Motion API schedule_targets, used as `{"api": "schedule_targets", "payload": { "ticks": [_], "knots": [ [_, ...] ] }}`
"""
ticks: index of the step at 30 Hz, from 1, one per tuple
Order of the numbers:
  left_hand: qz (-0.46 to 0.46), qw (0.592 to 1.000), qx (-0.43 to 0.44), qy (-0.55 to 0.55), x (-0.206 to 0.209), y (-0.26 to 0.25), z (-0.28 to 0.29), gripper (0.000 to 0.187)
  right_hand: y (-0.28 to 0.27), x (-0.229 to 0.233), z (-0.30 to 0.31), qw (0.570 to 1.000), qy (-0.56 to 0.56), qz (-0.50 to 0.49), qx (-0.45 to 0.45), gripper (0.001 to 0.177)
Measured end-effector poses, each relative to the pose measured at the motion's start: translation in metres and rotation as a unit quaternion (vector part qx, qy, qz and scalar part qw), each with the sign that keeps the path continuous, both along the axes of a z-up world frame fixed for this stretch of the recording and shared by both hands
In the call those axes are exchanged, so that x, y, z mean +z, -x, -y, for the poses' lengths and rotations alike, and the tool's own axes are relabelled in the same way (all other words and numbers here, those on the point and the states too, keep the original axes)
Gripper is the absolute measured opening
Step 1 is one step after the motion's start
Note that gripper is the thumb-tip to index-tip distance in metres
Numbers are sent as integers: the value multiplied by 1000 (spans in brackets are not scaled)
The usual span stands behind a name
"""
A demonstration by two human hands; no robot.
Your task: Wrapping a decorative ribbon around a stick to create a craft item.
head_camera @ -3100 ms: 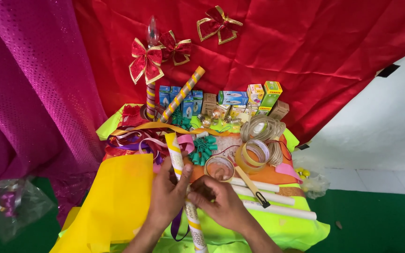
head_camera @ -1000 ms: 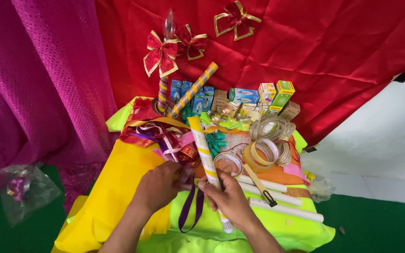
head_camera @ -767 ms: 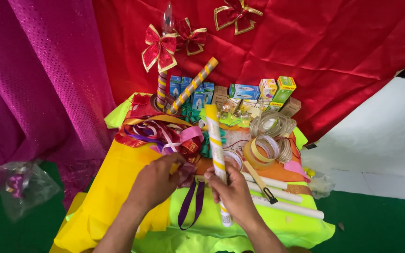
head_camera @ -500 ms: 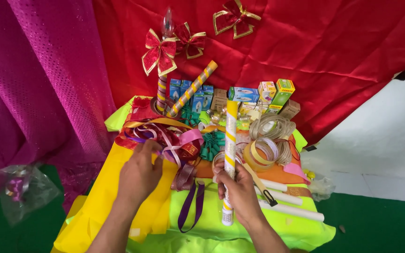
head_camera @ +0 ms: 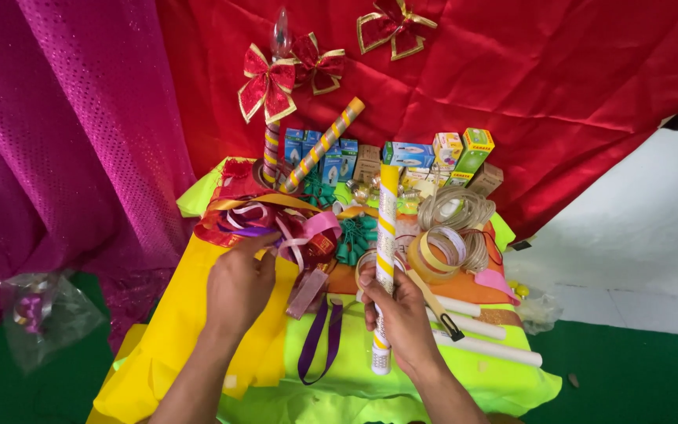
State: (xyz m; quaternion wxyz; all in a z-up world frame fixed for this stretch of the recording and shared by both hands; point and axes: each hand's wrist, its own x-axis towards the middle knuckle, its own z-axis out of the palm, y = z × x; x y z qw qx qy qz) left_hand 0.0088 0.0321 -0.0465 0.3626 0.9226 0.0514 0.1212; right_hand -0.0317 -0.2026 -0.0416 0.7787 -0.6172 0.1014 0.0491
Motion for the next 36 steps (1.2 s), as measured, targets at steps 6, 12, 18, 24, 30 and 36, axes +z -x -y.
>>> {"api": "schedule_targets", "payload": {
  "ticks": [6,12,18,24,30,36],
  "knots": [
    [-11,993,48,107,27,4,-6,17,0,3,1,1000,14,-11,-15,9],
    [-20,996,43,71,18,5,-3,14,-3,0,3,999,3,15,-42,7],
    [13,997,55,47,19,5,-1,23,-9,1,13,991,-53,58,-110,8],
    [69,996,28,46,3,4,3,23,-15,12,28,978,-87,76,-171,10],
    [64,983,-170,19,5,12,39,16,-18,17,36,974,-77,73,-200,6],
    [130,973,-93,-168,-66,-7,72,10,-16,22,44,966,-77,101,-226,6]
  ]
}}
